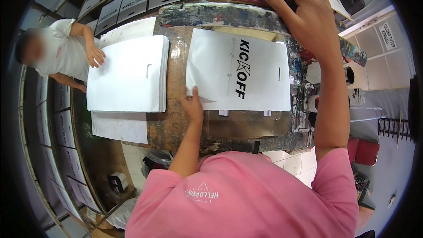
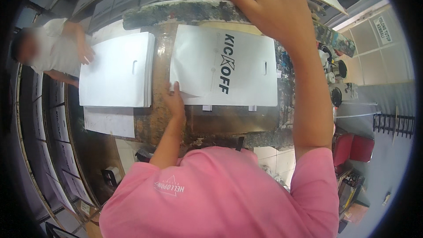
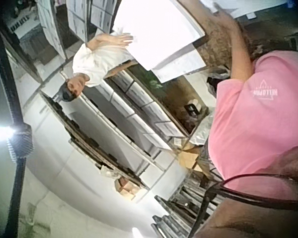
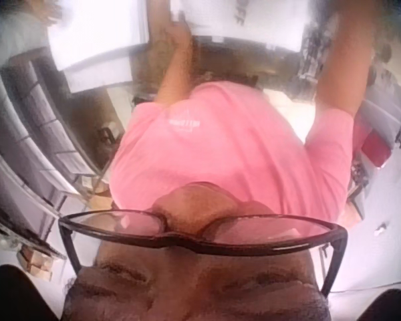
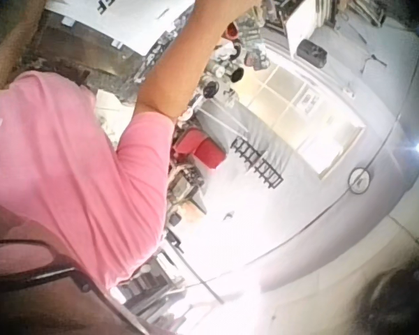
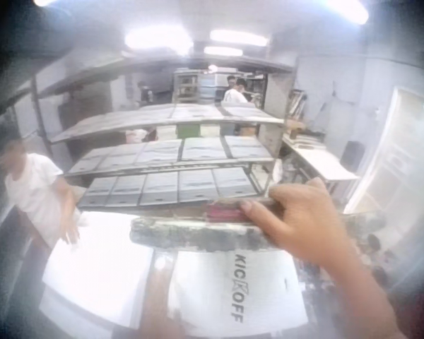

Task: The person performs screen printing on white bags by placing a bag on the workspace, lowering a screen frame, and using a squeegee to spread black ink across the stencil. They repeat this process by removing each printed bag and placing a new one under the frame.

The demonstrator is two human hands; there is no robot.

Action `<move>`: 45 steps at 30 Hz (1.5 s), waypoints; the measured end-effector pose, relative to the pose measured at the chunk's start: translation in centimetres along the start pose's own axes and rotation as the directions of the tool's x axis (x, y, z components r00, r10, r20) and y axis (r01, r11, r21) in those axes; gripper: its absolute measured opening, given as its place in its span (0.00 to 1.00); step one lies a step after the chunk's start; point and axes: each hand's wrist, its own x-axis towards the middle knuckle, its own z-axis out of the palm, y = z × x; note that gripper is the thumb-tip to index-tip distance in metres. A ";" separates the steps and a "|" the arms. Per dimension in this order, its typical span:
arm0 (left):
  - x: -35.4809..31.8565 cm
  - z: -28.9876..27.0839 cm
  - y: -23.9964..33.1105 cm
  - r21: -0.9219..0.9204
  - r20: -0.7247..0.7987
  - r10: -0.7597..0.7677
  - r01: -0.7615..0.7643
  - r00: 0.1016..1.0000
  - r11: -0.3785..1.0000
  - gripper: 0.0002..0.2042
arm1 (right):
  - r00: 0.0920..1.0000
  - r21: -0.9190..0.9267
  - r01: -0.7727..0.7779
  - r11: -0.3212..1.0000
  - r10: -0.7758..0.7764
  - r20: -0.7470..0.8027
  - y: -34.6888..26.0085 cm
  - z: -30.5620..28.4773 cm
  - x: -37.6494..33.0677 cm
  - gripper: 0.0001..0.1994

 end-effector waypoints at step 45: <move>13.2 -13.9 10.2 -0.384 -0.178 -0.118 0.042 0.977 0.922 0.11 | 0.993 -0.073 -0.113 0.991 0.114 0.007 -2.0 -0.6 -2.1 0.35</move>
